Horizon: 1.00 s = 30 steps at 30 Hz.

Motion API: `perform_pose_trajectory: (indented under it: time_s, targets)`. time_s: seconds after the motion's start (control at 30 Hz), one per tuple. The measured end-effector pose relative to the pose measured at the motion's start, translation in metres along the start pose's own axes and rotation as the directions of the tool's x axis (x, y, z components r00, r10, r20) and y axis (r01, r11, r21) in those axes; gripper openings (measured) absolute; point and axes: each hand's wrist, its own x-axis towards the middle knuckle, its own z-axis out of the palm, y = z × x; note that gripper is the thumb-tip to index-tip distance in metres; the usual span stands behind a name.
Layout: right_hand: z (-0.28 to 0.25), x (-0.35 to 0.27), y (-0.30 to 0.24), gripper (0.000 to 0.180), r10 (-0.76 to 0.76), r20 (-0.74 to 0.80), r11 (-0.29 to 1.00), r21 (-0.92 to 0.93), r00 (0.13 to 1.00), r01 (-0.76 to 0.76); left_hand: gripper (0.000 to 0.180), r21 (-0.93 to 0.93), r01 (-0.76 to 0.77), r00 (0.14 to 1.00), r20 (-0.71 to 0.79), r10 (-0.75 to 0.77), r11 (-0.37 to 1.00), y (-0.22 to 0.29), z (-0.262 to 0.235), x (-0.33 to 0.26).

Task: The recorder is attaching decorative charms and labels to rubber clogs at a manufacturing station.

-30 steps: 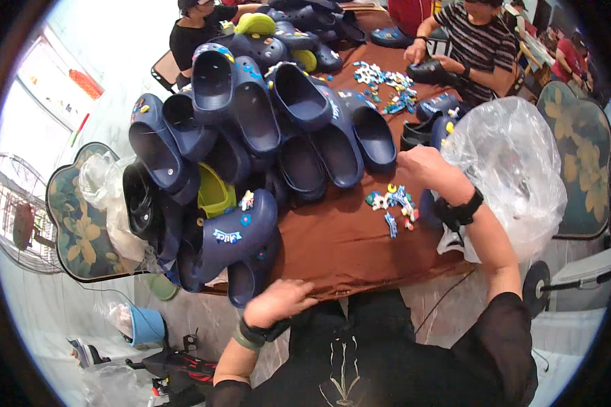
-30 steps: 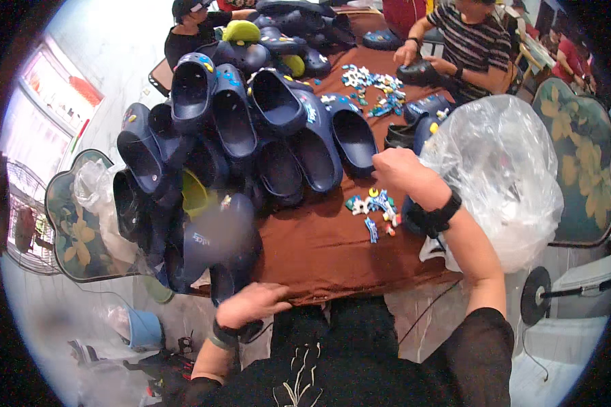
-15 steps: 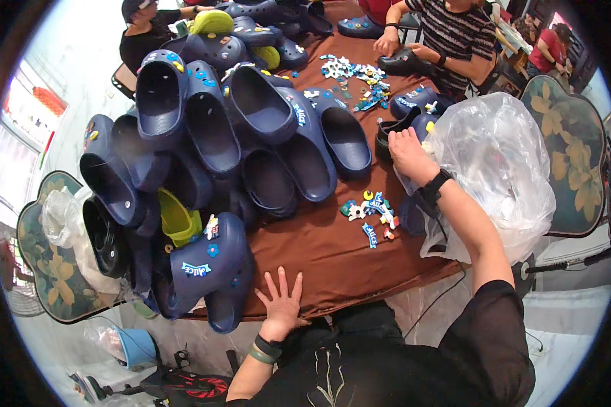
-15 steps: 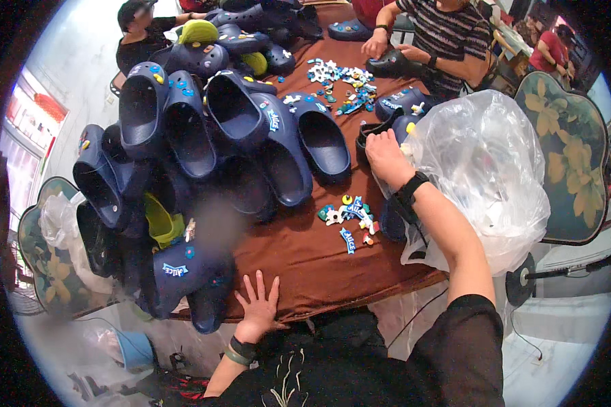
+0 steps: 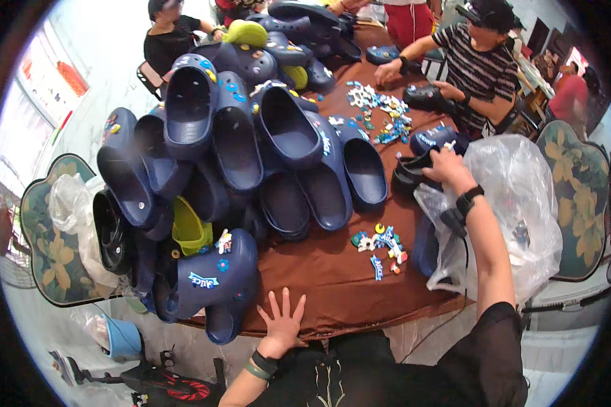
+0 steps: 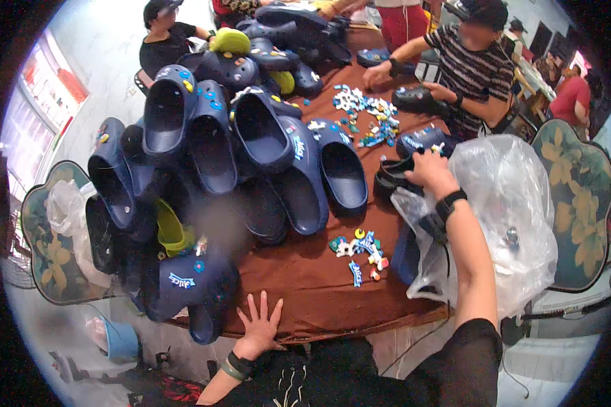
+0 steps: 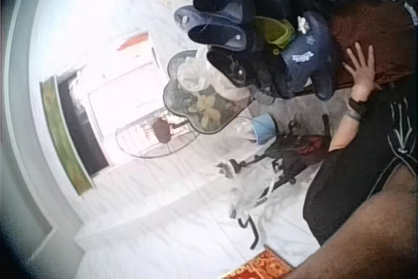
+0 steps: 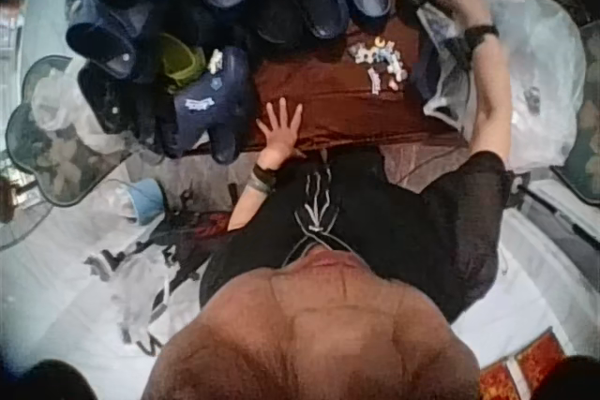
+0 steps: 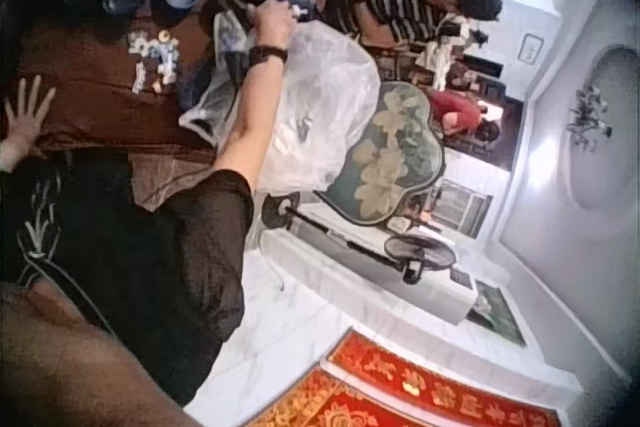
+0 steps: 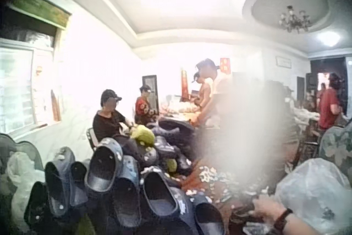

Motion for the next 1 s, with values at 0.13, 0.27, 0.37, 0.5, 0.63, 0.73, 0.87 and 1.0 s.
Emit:
perform_pose_trajectory:
  time_s: [0.13, 0.27, 0.37, 0.5, 0.63, 0.73, 0.87, 1.0]
  targets:
    - [0.009, -0.016, -0.002, 0.054, -0.131, 0.041, 0.991, 0.022, 0.991, 0.130, 0.090, -0.144, -0.015, 1.000, -0.022, 0.011, 0.989, 0.002, -0.015, 0.001]
    - [0.005, -0.026, 0.010, 0.049, -0.159, -0.051, 0.980, 0.115, 0.986, 0.164, 0.095, 0.014, -0.020, 0.997, -0.072, 0.021, 1.000, -0.002, -0.005, 0.001]
    - [0.025, -0.009, 0.016, 0.046, -0.198, -0.254, 0.979, -0.094, 0.947, 0.180, 0.136, -0.066, 0.006, 0.999, 0.040, -0.004, 0.998, -0.001, -0.019, 0.010]
    - [0.041, 0.003, -0.052, 0.039, -0.290, -0.189, 0.953, 0.032, 0.938, 0.301, 0.147, 0.054, 0.025, 1.000, 0.008, -0.026, 0.998, -0.005, 0.007, 0.013]
    - [0.062, 0.018, -0.047, 0.041, -0.290, -0.320, 0.912, 0.194, 0.902, 0.362, 0.145, -0.009, 0.001, 1.000, 0.029, 0.000, 1.000, -0.002, -0.006, 0.009]
    - [0.041, 0.003, -0.037, 0.050, -0.168, -0.694, 0.766, 0.356, 0.700, 0.536, 0.144, 0.102, 0.020, 0.985, -0.171, -0.002, 0.995, -0.006, 0.014, 0.008]
    - [-0.015, -0.035, -0.042, 0.036, 0.071, -0.615, 0.210, 0.779, 0.786, 0.591, 0.139, 0.019, 0.016, 0.998, 0.065, -0.018, 1.000, -0.004, -0.005, 0.008]
    - [-0.049, -0.075, -0.054, 0.033, -0.064, -0.714, 0.176, 0.679, 0.697, 0.713, 0.134, -0.019, -0.030, 0.999, 0.029, 0.030, 0.999, -0.002, -0.017, 0.006]
